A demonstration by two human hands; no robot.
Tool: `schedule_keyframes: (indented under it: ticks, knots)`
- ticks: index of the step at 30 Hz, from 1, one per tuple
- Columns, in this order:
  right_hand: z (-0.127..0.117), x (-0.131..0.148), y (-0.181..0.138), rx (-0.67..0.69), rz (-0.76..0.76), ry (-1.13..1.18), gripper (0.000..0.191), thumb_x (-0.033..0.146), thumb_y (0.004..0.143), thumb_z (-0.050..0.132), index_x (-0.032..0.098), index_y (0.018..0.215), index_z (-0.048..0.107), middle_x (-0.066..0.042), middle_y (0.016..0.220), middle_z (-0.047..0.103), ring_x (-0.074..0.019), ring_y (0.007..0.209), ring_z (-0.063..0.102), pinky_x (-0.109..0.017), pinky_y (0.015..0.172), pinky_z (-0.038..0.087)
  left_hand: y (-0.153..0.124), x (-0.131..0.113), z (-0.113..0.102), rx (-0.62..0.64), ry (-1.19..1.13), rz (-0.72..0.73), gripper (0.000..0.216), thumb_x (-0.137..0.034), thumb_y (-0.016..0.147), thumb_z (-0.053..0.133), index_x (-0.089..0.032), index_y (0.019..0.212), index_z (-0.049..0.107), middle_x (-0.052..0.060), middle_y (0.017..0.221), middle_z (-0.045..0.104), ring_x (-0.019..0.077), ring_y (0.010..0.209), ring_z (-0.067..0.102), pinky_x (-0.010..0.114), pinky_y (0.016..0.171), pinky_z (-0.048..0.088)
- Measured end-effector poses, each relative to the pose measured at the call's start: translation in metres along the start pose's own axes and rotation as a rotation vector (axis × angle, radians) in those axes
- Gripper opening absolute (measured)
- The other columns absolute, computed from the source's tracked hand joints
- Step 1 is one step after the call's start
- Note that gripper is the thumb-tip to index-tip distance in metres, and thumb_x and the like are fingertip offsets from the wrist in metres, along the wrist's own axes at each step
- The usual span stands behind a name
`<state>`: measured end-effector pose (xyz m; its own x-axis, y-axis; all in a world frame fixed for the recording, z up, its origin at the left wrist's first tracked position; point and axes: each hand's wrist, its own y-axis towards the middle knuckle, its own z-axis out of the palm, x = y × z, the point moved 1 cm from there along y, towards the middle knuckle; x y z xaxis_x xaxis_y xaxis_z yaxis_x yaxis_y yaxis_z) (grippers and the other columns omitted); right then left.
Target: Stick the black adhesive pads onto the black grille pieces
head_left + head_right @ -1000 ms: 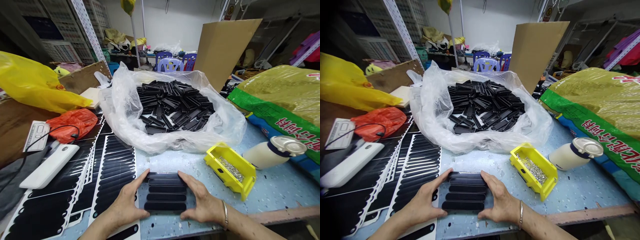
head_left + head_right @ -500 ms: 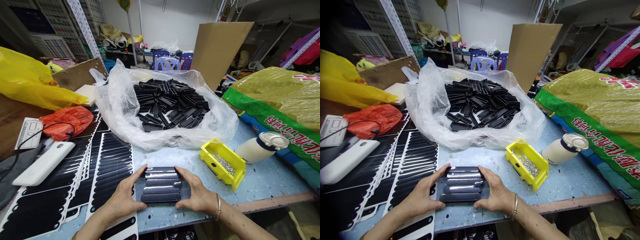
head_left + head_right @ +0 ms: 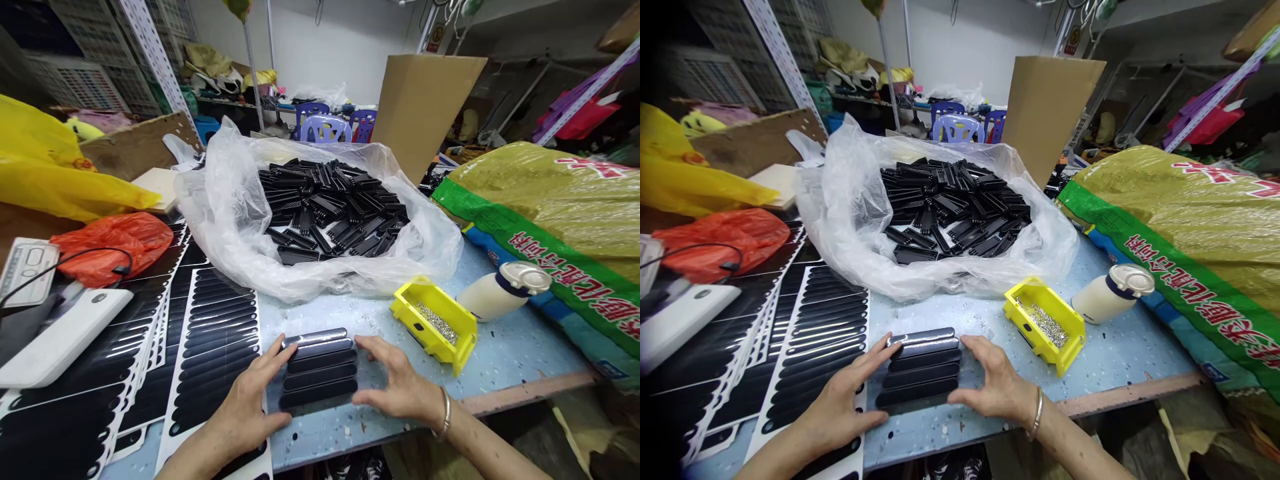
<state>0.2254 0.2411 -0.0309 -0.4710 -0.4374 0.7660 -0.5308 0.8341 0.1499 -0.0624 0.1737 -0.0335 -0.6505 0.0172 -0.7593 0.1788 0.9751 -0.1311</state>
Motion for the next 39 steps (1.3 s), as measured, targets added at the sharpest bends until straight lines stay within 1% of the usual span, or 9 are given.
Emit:
schedule_keyframes:
  ticks: [3, 5, 8, 11, 17, 28, 32, 35, 39]
  knots:
    - [0.002, -0.005, 0.017, -0.134, 0.267, 0.155, 0.033, 0.041, 0.078, 0.064, 0.014, 0.096, 0.07, -0.008, 0.075, 0.07, -0.0208, 0.065, 0.065, -0.033, 0.059, 0.055, 0.0, -0.004, -0.001, -0.021, 0.015, 0.01, 0.1, -0.014, 0.051, 0.078, -0.033, 0.142, 0.041, 0.006, 0.154, 0.029, 0.0333, 0.137, 0.035, 0.05, 0.11, 0.032]
    - [0.006, -0.009, 0.033, -0.134, 0.427, 0.299, 0.025, 0.038, 0.076, 0.061, 0.014, 0.076, 0.068, -0.003, 0.059, 0.065, -0.0152, 0.048, 0.058, -0.026, 0.045, 0.048, 0.005, -0.006, -0.002, -0.093, 0.017, 0.044, 0.089, -0.025, 0.059, 0.077, -0.029, 0.142, 0.043, 0.007, 0.151, 0.037, 0.0317, 0.136, 0.038, 0.048, 0.111, 0.033]
    - [0.013, -0.01, 0.055, -0.078, 0.515, 0.442, 0.022, 0.035, 0.071, 0.063, 0.015, 0.063, 0.064, 0.001, 0.05, 0.059, -0.0092, 0.037, 0.048, -0.02, 0.036, 0.037, 0.017, -0.003, 0.0, -0.288, 0.011, 0.002, 0.058, -0.037, 0.08, 0.06, -0.023, 0.136, 0.052, 0.007, 0.134, 0.059, 0.0272, 0.122, 0.056, 0.041, 0.105, 0.043]
    - [0.02, -0.007, 0.065, -0.085, 0.535, 0.406, 0.019, 0.032, 0.065, 0.069, 0.014, 0.062, 0.064, 0.003, 0.045, 0.055, -0.0082, 0.037, 0.045, -0.019, 0.036, 0.032, 0.031, 0.002, 0.004, -0.391, 0.01, -0.076, 0.045, -0.039, 0.08, 0.059, -0.021, 0.12, 0.066, 0.006, 0.112, 0.073, 0.027, 0.103, 0.068, 0.038, 0.094, 0.053]
    - [0.029, -0.005, 0.067, -0.104, 0.482, 0.36, 0.012, 0.018, 0.059, 0.068, 0.015, 0.052, 0.059, 0.004, 0.045, 0.053, -0.0082, 0.043, 0.044, -0.02, 0.041, 0.03, 0.04, 0.006, 0.008, -0.377, -0.086, -0.055, 0.03, -0.036, 0.071, 0.065, -0.023, 0.096, 0.076, 0.002, 0.095, 0.077, 0.0257, 0.089, 0.072, 0.039, 0.087, 0.057]
    - [0.021, -0.003, 0.058, -0.079, 0.565, 0.617, 0.011, 0.024, 0.062, 0.059, 0.014, 0.063, 0.064, 0.002, 0.052, 0.059, -0.01, 0.045, 0.053, -0.02, 0.044, 0.042, 0.041, 0.01, 0.011, -0.389, -0.258, -0.09, 0.036, -0.035, 0.067, 0.069, -0.02, 0.099, 0.075, 0.004, 0.1, 0.076, 0.0267, 0.095, 0.071, 0.041, 0.091, 0.056]
    - [0.024, -0.002, 0.062, -0.108, 0.579, 0.513, 0.022, 0.035, 0.068, 0.058, 0.015, 0.061, 0.06, 0.0, 0.051, 0.059, -0.0111, 0.043, 0.054, -0.02, 0.04, 0.039, 0.04, 0.015, 0.012, -0.375, -0.381, -0.094, 0.046, -0.039, 0.067, 0.067, -0.015, 0.106, 0.072, 0.008, 0.109, 0.074, 0.0264, 0.102, 0.069, 0.039, 0.096, 0.053]
    - [0.029, -0.004, 0.067, -0.14, 0.563, 0.399, 0.022, 0.033, 0.071, 0.055, 0.017, 0.056, 0.057, 0.003, 0.041, 0.051, -0.0104, 0.038, 0.048, -0.019, 0.038, 0.033, 0.037, 0.021, 0.006, -0.426, -0.317, -0.089, 0.046, -0.039, 0.071, 0.061, -0.013, 0.109, 0.07, 0.01, 0.107, 0.074, 0.0262, 0.101, 0.069, 0.04, 0.096, 0.052]
    - [0.024, -0.009, 0.068, -0.177, 0.533, 0.319, 0.02, 0.027, 0.071, 0.052, 0.018, 0.054, 0.057, 0.001, 0.044, 0.054, -0.0118, 0.04, 0.048, -0.022, 0.042, 0.036, 0.032, 0.022, -0.009, -0.502, -0.099, -0.088, 0.04, -0.032, 0.07, 0.058, -0.016, 0.105, 0.071, 0.006, 0.088, 0.077, 0.024, 0.083, 0.072, 0.036, 0.081, 0.056]
